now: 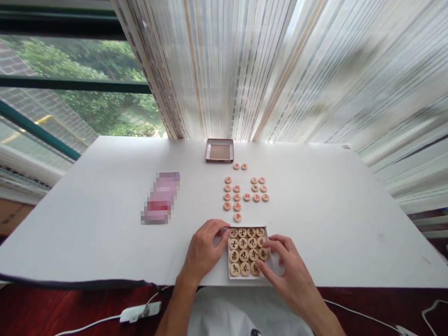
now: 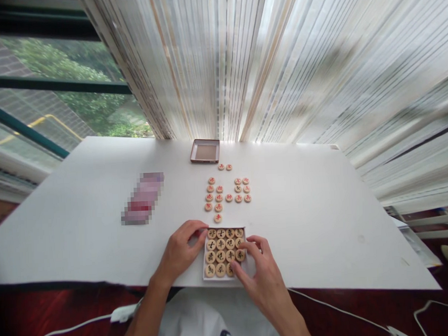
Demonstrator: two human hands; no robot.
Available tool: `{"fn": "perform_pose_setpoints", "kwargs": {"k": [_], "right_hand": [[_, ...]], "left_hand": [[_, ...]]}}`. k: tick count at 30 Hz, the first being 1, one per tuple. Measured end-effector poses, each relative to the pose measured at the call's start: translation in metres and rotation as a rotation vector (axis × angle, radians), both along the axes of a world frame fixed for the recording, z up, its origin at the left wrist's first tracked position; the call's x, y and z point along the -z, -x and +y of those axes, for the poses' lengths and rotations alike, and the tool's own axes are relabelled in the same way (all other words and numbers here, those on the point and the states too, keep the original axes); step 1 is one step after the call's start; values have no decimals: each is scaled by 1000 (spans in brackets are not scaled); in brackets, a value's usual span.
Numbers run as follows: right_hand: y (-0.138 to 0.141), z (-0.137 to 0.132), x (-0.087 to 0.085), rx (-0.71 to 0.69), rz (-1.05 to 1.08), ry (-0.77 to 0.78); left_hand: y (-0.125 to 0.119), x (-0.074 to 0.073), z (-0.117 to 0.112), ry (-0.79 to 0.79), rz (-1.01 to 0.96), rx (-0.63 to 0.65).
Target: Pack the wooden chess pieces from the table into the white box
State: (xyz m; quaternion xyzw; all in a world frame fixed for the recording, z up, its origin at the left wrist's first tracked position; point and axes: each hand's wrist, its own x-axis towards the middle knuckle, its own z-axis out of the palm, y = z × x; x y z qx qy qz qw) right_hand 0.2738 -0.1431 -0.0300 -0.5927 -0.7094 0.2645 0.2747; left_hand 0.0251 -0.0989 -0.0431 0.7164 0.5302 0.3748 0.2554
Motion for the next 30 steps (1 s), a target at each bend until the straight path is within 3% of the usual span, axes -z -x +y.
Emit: {"fn": "perform_pose_setpoints", "kwargs": {"k": [5,11,16,30], "right_hand": [[-5,29,-15,10,13,-104],[-14,112,-28,-171,-159,-383],[-6,162,-27,-177,-298,-378],[21,188,-22,-178,-411,-291]], "left_hand": [[0,1,0,1,-2,6],[1,1,0,-4,-9,10],[1,2,0,-14,-7,-1],[0,0,0,-19,-19,7]]}}
